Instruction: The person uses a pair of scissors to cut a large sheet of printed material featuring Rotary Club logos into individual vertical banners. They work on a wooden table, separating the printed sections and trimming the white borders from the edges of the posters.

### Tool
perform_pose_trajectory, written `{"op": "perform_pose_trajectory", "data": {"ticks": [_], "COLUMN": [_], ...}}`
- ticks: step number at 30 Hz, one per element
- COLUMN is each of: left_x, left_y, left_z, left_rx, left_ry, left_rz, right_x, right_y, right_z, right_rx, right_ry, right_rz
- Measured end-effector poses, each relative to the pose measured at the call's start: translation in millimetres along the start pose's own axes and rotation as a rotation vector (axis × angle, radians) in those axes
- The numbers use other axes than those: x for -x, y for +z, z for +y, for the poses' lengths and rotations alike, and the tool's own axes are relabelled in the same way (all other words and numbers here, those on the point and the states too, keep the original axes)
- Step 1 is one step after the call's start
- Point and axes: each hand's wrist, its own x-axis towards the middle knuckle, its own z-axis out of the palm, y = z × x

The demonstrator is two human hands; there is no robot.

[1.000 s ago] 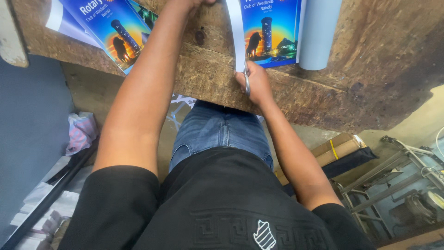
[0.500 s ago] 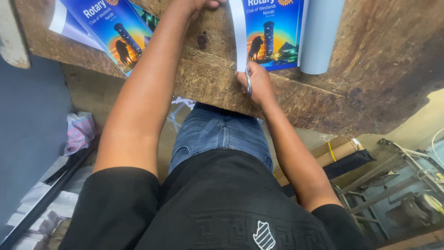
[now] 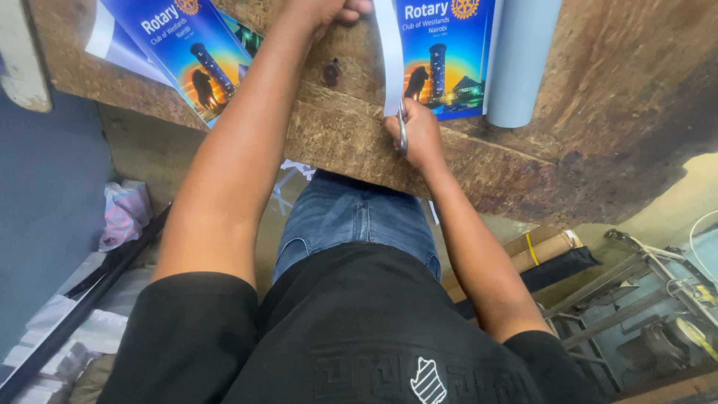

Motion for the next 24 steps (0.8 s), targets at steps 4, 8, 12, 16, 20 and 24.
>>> {"op": "perform_pose_trajectory", "data": {"ticks": [4, 8, 12, 16, 20, 24], "left_x": [-6.1, -9.8, 3.8, 7.7, 0.1, 6.7], "left_y": [1.6, 2.3, 3.3, 3.2, 4.7, 4.8], "left_z": [-1.3, -6.9, 7.5, 11.3, 8.4, 14.7], "left_rx": [0.092, 0.083, 0.097, 0.076, 0.098, 0.112], "left_ry": [0.047, -0.003, -0.02, 0.016, 0.007, 0.011], "left_rz": [0.025, 0.029, 0.028, 0.013, 0.007, 0.024], "right_x": [-0.2, -2.0, -6.8, -3.8, -4.5, -9.3], "right_y": [-2.5, -5.2, -4.4, -3.3, -3.8, -2.5], "right_z": [-7.6, -11.8, -8.5, -15.1, -17.0, -12.2], "right_rx": [0.021, 0.008, 0.04, 0.003, 0.019, 0.114], "right_ry": [0.016, -0.001, -0.051, -0.02, -0.034, -0.06], "right_rz": [-0.012, -0.039, -0.031, -0.017, -0.003, -0.001]}}
